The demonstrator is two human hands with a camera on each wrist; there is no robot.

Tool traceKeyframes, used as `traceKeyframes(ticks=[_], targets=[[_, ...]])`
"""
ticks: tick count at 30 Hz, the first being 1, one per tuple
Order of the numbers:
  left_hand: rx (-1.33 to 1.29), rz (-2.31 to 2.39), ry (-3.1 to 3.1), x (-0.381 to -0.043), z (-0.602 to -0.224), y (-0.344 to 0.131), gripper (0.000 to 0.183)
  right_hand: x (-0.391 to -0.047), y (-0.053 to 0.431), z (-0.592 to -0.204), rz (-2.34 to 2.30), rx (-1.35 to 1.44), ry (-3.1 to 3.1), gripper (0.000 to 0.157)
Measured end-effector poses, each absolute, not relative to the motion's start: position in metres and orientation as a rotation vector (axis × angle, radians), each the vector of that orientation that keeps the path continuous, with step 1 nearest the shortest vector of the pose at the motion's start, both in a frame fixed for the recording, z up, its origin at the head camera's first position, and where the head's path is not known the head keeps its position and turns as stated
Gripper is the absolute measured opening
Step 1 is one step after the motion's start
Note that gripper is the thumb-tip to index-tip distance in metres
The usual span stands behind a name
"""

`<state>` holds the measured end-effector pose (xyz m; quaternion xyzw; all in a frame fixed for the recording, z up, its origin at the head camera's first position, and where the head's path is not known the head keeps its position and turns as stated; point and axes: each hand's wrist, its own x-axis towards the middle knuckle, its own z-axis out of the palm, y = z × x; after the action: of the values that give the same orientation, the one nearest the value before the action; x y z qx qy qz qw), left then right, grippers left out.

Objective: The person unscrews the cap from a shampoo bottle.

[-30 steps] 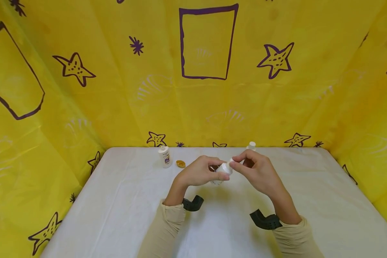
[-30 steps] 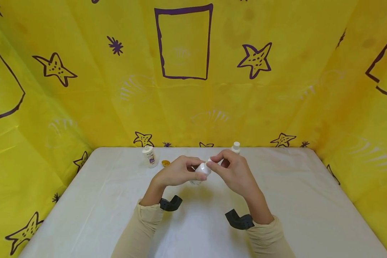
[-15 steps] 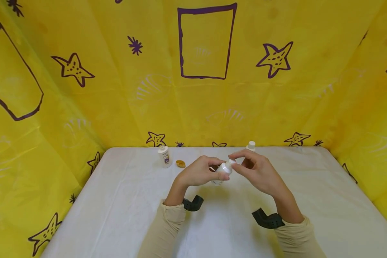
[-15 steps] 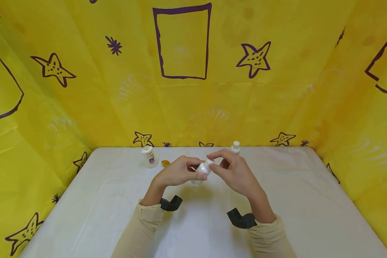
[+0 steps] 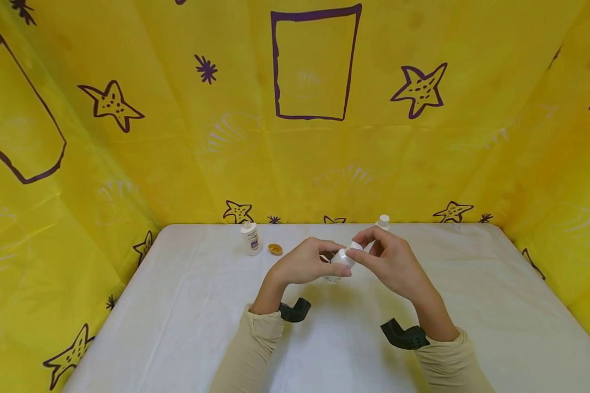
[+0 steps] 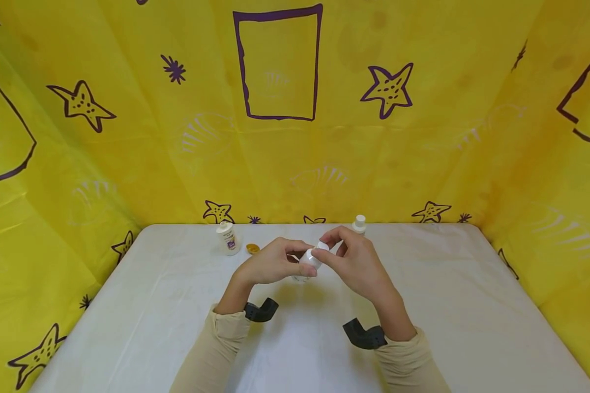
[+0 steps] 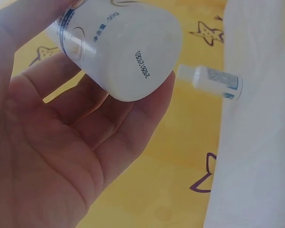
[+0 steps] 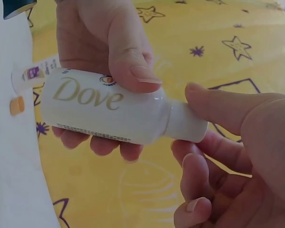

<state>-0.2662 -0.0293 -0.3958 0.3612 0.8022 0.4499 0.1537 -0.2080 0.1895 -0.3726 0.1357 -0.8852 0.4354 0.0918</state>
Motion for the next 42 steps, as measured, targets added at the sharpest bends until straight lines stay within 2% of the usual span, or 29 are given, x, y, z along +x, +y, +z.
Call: traceKeyframes(ticks=[14,20,29,42], targets=[[1.025,1.358,2.259,-0.2653,-0.3951,-0.0301,0.02,-0.2076,0.1903,-0.3737,1.257,0.571,-2.495,0.021],[1.009,1.333,2.262,-0.2644,-0.3947,-0.0302,0.022,-0.207,0.1914,-0.3741,1.283,0.659,-2.482,0.024],[0.985,1.357,2.221,-0.2645,-0.3948,-0.0273,0.025,-0.2057,0.1944,-0.3691,1.338,0.595,-2.525,0.035],[1.022,1.334,2.228,-0.2615,-0.3919,-0.0245,0.028,-0.2073,0.1947,-0.3706,1.333,0.493,-2.549,0.02]])
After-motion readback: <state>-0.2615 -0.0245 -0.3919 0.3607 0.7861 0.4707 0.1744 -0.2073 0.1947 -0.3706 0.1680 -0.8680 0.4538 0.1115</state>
